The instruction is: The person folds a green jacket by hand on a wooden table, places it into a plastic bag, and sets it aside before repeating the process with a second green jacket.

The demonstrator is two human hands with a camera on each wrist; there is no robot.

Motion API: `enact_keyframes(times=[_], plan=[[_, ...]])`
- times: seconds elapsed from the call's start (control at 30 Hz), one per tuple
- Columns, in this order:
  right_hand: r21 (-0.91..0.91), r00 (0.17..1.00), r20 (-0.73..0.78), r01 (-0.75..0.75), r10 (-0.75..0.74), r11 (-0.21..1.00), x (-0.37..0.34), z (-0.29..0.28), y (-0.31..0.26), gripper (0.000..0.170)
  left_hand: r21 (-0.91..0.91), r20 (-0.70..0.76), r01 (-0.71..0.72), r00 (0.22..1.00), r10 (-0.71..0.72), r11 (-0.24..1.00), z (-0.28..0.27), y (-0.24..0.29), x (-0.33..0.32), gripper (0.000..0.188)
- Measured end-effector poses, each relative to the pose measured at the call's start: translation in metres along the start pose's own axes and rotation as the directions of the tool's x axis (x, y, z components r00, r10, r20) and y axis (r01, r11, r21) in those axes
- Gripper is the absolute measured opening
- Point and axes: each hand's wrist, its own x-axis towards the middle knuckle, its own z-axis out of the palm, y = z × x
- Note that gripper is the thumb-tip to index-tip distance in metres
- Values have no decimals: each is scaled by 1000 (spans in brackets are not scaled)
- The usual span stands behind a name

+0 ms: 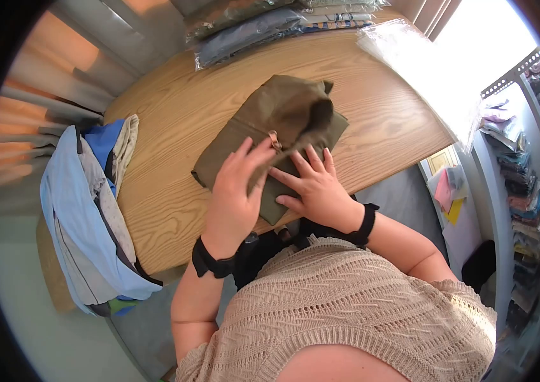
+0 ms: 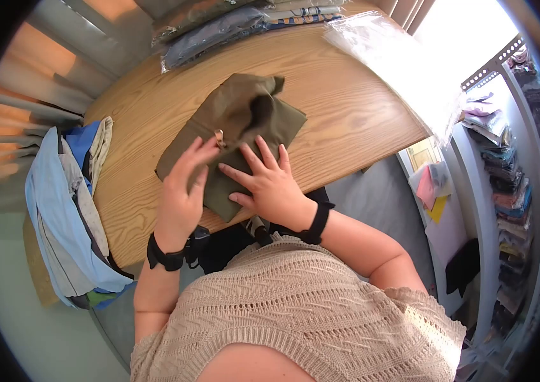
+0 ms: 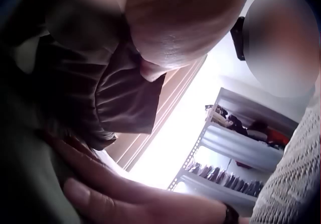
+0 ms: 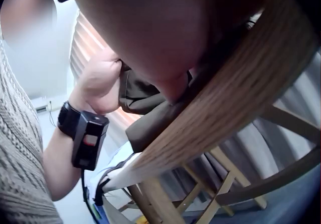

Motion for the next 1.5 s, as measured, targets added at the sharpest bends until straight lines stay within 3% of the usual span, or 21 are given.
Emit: enact_keyframes(times=[0.1, 0.17, 0.33, 0.4, 0.5, 0.57, 0.63, 0.7, 0.73, 0.8, 0.93, 1.03, 1.07, 1.1, 1.13, 1.17, 1.2, 1.27, 1.3, 1.37, 1.5], plan=[[-64, 994, 104, 41, -34, 997, 2, 17, 11, 50, 147, 148, -58, 988, 36, 987, 7, 6, -10, 39], [92, 998, -42, 55, -51, 994, 3, 27, 16, 50, 135, 178, -49, 984, 25, 990, 15, 5, -21, 43], [-141, 989, -37, 136, -142, 981, 2, 31, 18, 56, 245, 300, -17, 952, -59, 969, 37, 3, -30, 58], [69, 987, -87, 140, -134, 988, 2, 18, 18, 55, 263, 297, -18, 953, -63, 965, 39, 3, -30, 60], [476, 953, 254, -270, 162, 837, 4, -27, 38, 23, 215, 310, 36, 945, -103, 976, 39, 0, -28, 68], [502, 872, 96, -458, 479, 734, 8, -54, 49, 17, 352, 408, -30, 904, -124, 936, 39, 0, -30, 68], [381, 891, 16, -425, 454, 821, 23, -75, 45, 24, 360, 394, -51, 913, -102, 932, 42, -1, -33, 68], [104, 972, -230, 62, -36, 993, 41, -72, 33, 31, 369, 387, -81, 919, -74, 926, 46, -3, -35, 67], [101, 971, -235, 60, -35, 993, 44, -67, 32, 31, 426, 380, -114, 923, -63, 898, 48, -3, -37, 67], [-319, 981, 72, 196, -182, 927, 48, -48, 38, 47, 485, 359, -139, 932, -52, 863, 49, 0, -36, 67], [-227, 957, 262, -68, 128, 972, 48, -23, 64, 62, 397, 382, -119, 923, -46, 910, 45, 3, -41, 68], [-126, 952, 255, -138, 167, 982, 48, -23, 75, 62, 426, 370, -154, 929, -16, 891, 48, -4, -45, 72], [0, 999, 40, -23, 23, 1000, 43, -10, 102, 62, 406, 356, -167, 934, 13, 899, 48, -7, -47, 75], [-4, 999, 43, -17, 17, 1000, 39, -18, 100, 62, 385, 337, -177, 940, 41, 906, 47, -9, -48, 77], [465, 925, -2, -335, 380, 820, 33, -27, 92, 56, 381, 329, -169, 944, 38, 909, 45, -11, -49, 77], [806, 727, 134, -475, 674, 352, 23, -33, 85, 51, 310, 303, -132, 952, 33, 941, 42, -12, -51, 79], [799, 726, 141, -485, 673, 356, 10, -36, 84, 51, 235, 279, -94, 960, 26, 968, 40, -13, -54, 80], [919, 700, 392, -331, 597, -215, -17, -42, 79, 39, 198, 265, -85, 964, 30, 977, 40, -20, -60, 81], [918, 697, 393, -335, 599, -212, -23, -44, 69, 39, 172, 254, -89, 966, 43, 981, 40, -22, -63, 83], [756, 707, 616, -404, 348, -515, -24, -47, 40, 30, 183, 247, -110, 967, 62, 977, 39, -20, -67, 76], [705, 747, 611, -364, 261, -609, -23, -40, 29, 31, 125, 203, -107, 976, 80, 986, 35, -25, -76, 62]])
